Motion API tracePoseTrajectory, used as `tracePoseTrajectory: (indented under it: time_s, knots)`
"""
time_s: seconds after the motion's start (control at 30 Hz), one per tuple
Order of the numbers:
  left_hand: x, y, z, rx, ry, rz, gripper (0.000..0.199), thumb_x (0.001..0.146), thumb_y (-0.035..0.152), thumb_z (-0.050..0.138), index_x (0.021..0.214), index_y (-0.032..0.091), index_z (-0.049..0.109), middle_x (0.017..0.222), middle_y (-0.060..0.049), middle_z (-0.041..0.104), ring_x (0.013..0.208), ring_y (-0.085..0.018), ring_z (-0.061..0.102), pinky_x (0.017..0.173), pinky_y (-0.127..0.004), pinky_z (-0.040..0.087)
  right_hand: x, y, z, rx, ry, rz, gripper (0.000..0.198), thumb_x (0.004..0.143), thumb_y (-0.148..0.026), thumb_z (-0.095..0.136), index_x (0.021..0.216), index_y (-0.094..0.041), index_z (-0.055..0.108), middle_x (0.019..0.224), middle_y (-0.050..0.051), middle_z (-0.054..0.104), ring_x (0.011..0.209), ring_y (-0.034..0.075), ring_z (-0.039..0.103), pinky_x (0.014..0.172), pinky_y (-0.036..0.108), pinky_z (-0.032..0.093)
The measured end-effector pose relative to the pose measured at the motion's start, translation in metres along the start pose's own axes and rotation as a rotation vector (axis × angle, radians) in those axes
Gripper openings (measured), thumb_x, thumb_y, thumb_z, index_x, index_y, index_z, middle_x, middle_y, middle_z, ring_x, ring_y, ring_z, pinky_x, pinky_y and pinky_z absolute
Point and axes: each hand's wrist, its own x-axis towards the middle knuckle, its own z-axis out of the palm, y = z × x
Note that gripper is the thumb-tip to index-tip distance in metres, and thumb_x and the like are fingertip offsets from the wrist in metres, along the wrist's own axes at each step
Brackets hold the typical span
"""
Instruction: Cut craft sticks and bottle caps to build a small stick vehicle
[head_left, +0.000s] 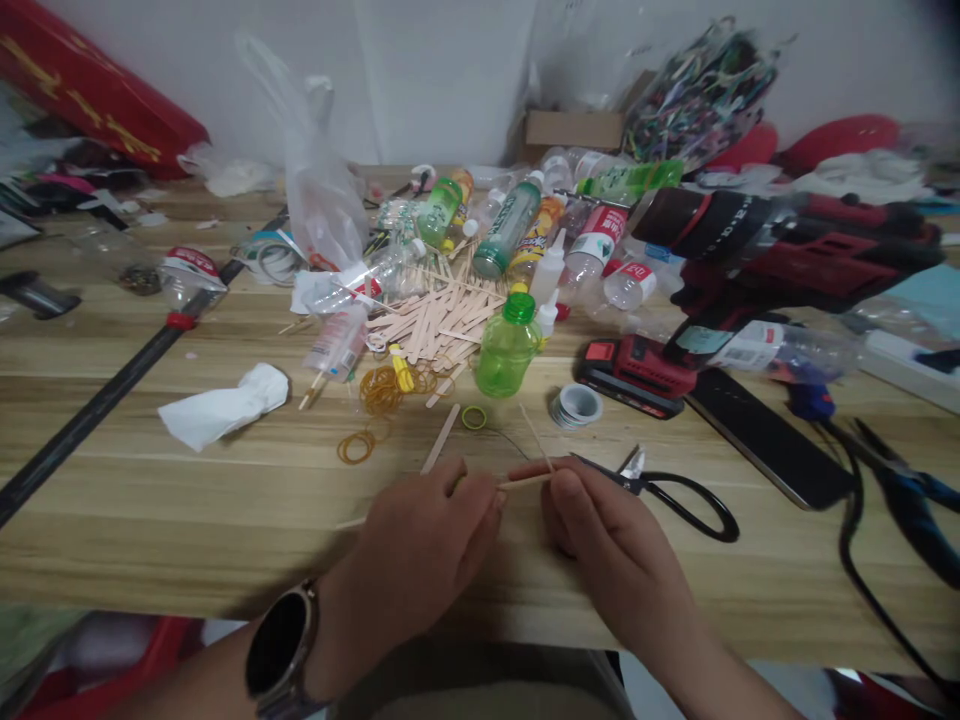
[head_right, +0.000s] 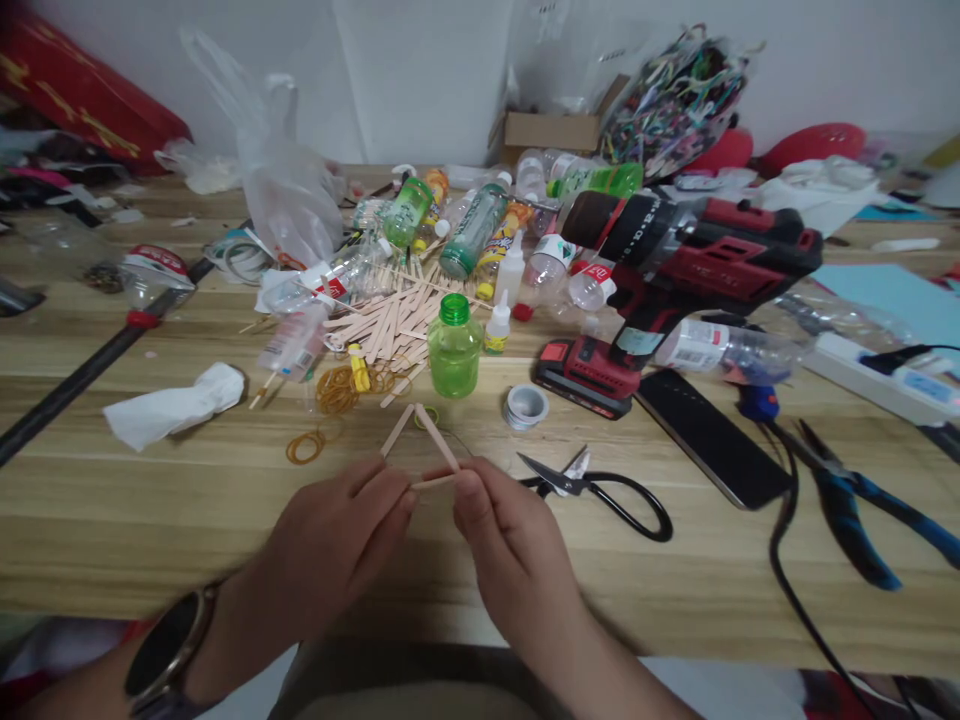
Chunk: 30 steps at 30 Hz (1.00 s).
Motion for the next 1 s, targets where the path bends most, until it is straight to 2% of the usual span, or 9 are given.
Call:
tracePoseTrajectory:
  time_s: [0.07,0.2,0.37,0.5,0.63,0.7,0.77,0.9,1.0]
  knots:
    - [0.003,-0.003,0.000,-0.085,-0.048,-0.003,0.032,0.104,0.028,0.030,0.092,0.020,0.058,0.088,-0.006,0.062,0.069,-0.020,0.062,0.058,-0.029,0.042,0.003,0.003,-0.004,0.144,0.017,0.105,0.052,0.097,-0.064,0.052,0.097,-0.015,0.069,0.055,-0.007,0.032,0.047,0.010,0.030,0.043,0.022,0.024]
    - [0.005,-0.008,0.004,-0.182,-0.114,-0.037,0.028,0.102,0.026,0.033,0.095,0.018,0.059,0.098,-0.008,0.060,0.080,-0.021,0.060,0.068,-0.032,0.045,0.004,0.012,-0.010,0.226,0.104,0.155,0.049,0.095,-0.062,0.058,0.102,-0.015,0.066,0.057,-0.007,0.031,0.050,0.010,0.027,0.045,0.022,0.022]
    - [0.008,-0.010,0.000,-0.464,-0.230,-0.151,0.024,0.097,0.022,0.038,0.079,0.019,0.053,0.080,-0.001,0.057,0.074,-0.016,0.053,0.066,-0.028,0.038,-0.001,0.019,-0.009,0.262,0.064,0.173,0.049,0.094,-0.062,0.059,0.101,-0.015,0.068,0.058,-0.006,0.031,0.052,0.011,0.029,0.047,0.022,0.024]
    - [0.013,-0.013,-0.004,-1.007,-0.552,-0.255,0.035,0.098,0.041,0.040,0.076,0.019,0.055,0.059,0.006,0.047,0.053,-0.011,0.040,0.052,-0.024,0.029,-0.009,0.015,-0.013,0.277,-0.021,0.192,0.049,0.093,-0.063,0.059,0.100,-0.017,0.072,0.060,-0.005,0.033,0.055,0.012,0.032,0.051,0.023,0.027]
    - [0.010,-0.012,-0.002,-1.295,-0.674,-0.300,0.043,0.097,0.052,0.039,0.079,0.018,0.060,0.051,0.008,0.038,0.047,-0.010,0.033,0.048,-0.023,0.025,-0.011,0.005,-0.028,-0.021,-0.202,0.052,0.051,0.099,-0.063,0.048,0.103,-0.020,0.074,0.068,0.001,0.053,0.061,0.015,0.047,0.057,0.026,0.037]
    - [0.005,-0.008,-0.002,-1.219,-0.639,-0.285,0.046,0.098,0.054,0.038,0.073,0.019,0.056,0.051,0.007,0.039,0.047,-0.010,0.034,0.048,-0.024,0.025,-0.012,0.001,-0.032,-0.222,-0.256,-0.094,0.048,0.104,-0.058,0.041,0.098,-0.021,0.072,0.071,0.002,0.060,0.063,0.016,0.054,0.059,0.026,0.040]
    - [-0.001,-0.004,-0.003,-0.960,-0.475,-0.225,0.045,0.100,0.047,0.036,0.068,0.019,0.051,0.055,0.005,0.043,0.051,-0.011,0.038,0.051,-0.025,0.026,-0.013,-0.001,-0.028,-0.322,-0.228,-0.161,0.050,0.106,-0.054,0.036,0.084,-0.021,0.066,0.064,0.000,0.057,0.056,0.014,0.052,0.054,0.025,0.037]
    - [-0.012,0.002,-0.002,-0.347,-0.053,0.029,0.038,0.103,0.026,0.034,0.070,0.019,0.051,0.063,0.001,0.055,0.058,-0.014,0.045,0.055,-0.029,0.023,-0.024,0.002,-0.008,-0.137,-0.139,0.015,0.060,0.105,-0.061,0.029,0.061,-0.021,0.041,0.054,-0.003,0.037,0.048,0.012,0.033,0.046,0.024,0.028]
    - [-0.017,0.001,-0.004,-0.319,-0.034,0.060,0.037,0.103,0.025,0.033,0.071,0.019,0.051,0.063,0.001,0.056,0.057,-0.014,0.044,0.054,-0.029,0.024,-0.029,0.004,-0.002,-0.045,-0.183,0.056,0.058,0.106,-0.060,0.026,0.062,-0.022,0.034,0.055,-0.004,0.033,0.049,0.012,0.028,0.046,0.025,0.026]
